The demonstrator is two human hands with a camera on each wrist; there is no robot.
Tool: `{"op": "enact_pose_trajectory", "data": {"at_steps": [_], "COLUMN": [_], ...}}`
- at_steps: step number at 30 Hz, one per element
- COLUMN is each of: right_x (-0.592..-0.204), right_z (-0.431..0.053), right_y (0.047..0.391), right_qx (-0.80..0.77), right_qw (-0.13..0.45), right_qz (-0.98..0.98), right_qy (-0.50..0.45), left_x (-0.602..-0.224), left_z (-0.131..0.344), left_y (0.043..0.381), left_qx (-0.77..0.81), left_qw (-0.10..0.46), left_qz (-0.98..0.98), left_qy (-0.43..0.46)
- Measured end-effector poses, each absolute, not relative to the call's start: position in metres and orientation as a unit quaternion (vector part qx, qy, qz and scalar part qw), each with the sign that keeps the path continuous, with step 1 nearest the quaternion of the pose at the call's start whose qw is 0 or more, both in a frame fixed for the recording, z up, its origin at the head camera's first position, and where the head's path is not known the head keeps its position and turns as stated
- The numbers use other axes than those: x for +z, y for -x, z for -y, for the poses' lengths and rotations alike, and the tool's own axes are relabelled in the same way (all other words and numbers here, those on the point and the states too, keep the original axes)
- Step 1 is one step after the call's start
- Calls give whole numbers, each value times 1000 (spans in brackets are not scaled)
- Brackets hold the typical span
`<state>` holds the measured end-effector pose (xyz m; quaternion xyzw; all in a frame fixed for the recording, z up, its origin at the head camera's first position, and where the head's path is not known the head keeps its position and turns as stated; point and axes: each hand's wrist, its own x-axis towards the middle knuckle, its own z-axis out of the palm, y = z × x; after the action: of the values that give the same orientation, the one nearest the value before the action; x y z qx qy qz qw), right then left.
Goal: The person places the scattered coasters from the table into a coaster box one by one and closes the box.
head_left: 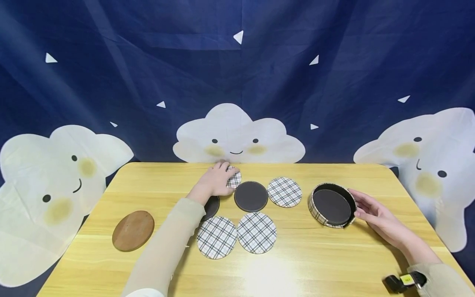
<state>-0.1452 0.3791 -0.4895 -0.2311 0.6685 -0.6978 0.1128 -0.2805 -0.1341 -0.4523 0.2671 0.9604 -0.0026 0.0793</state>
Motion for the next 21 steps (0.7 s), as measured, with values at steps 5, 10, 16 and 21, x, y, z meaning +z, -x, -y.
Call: {"op": "enact_pose_trajectory", "data": {"at_steps": [5, 10, 16, 21], "right_x": [-491, -492, -491, -491], "right_z": [-380, -379, -380, -380], "right_y": [146, 146, 144, 144], "right_qx": [-702, -703, -696, -696], "right_qw": [114, 113, 113, 112], "right_qz": [-661, -658, -670, -669], "right_qy": [242, 244, 231, 235], "left_x": [-451, -449, -449, -444], "left_z": [135, 136, 137, 134], "left_y": [281, 280, 282, 282], "left_qx": [3, 9, -6, 0], "left_qw": [81, 79, 48, 20], "left_qz": [-960, -961, -961, -960], "left_qy": [-268, -266, -271, -280]}}
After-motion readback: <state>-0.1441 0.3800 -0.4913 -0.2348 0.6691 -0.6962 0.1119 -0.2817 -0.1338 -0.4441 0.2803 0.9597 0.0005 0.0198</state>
